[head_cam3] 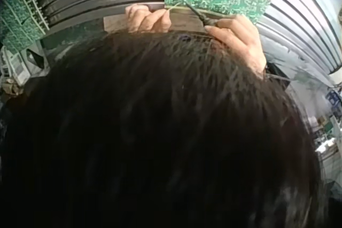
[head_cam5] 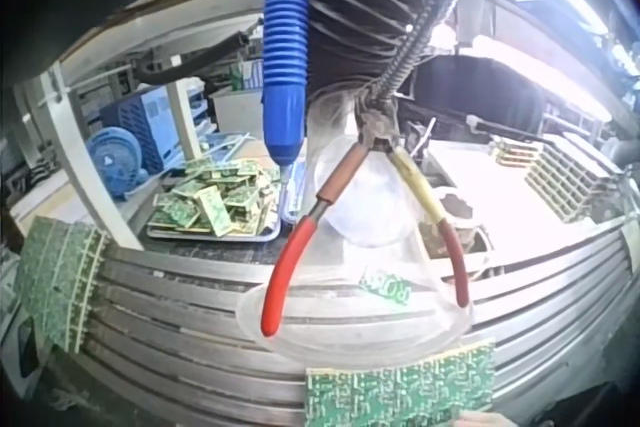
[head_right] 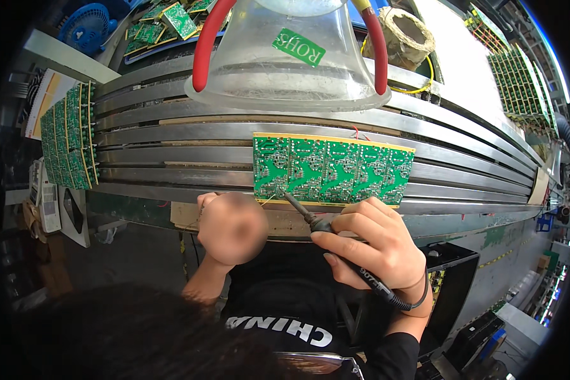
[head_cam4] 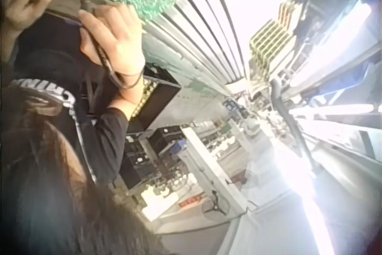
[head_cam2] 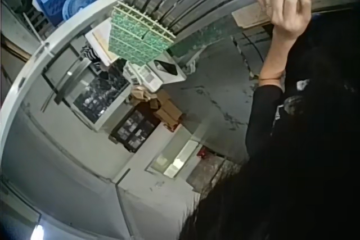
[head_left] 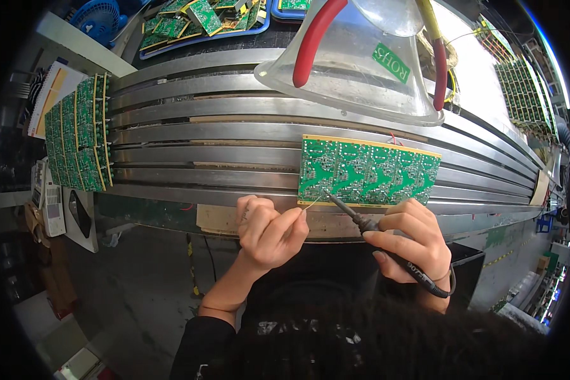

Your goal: The person places a circuit board panel on the workstation and solders connections on the board using a soldering iron and solder wire.

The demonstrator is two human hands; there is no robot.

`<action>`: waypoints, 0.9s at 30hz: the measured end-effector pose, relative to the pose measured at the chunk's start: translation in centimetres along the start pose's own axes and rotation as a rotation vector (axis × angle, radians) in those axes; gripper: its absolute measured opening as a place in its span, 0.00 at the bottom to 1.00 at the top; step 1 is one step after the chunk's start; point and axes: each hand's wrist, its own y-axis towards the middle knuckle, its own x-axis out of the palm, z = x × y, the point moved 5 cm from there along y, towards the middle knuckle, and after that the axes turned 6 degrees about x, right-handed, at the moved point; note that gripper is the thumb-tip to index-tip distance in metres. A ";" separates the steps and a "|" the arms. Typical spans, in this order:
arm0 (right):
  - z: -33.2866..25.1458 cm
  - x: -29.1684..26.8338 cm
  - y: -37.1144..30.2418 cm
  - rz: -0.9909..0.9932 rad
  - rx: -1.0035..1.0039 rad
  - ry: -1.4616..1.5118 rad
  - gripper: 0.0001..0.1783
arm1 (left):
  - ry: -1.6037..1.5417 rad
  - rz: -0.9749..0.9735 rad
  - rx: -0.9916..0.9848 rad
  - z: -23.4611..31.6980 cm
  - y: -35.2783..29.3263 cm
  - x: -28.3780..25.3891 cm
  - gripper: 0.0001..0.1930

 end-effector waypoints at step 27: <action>0.6 1.3 -2.4 0.102 -0.013 -0.017 0.10 | 0.008 -0.033 0.039 0.2 -0.4 0.9 0.10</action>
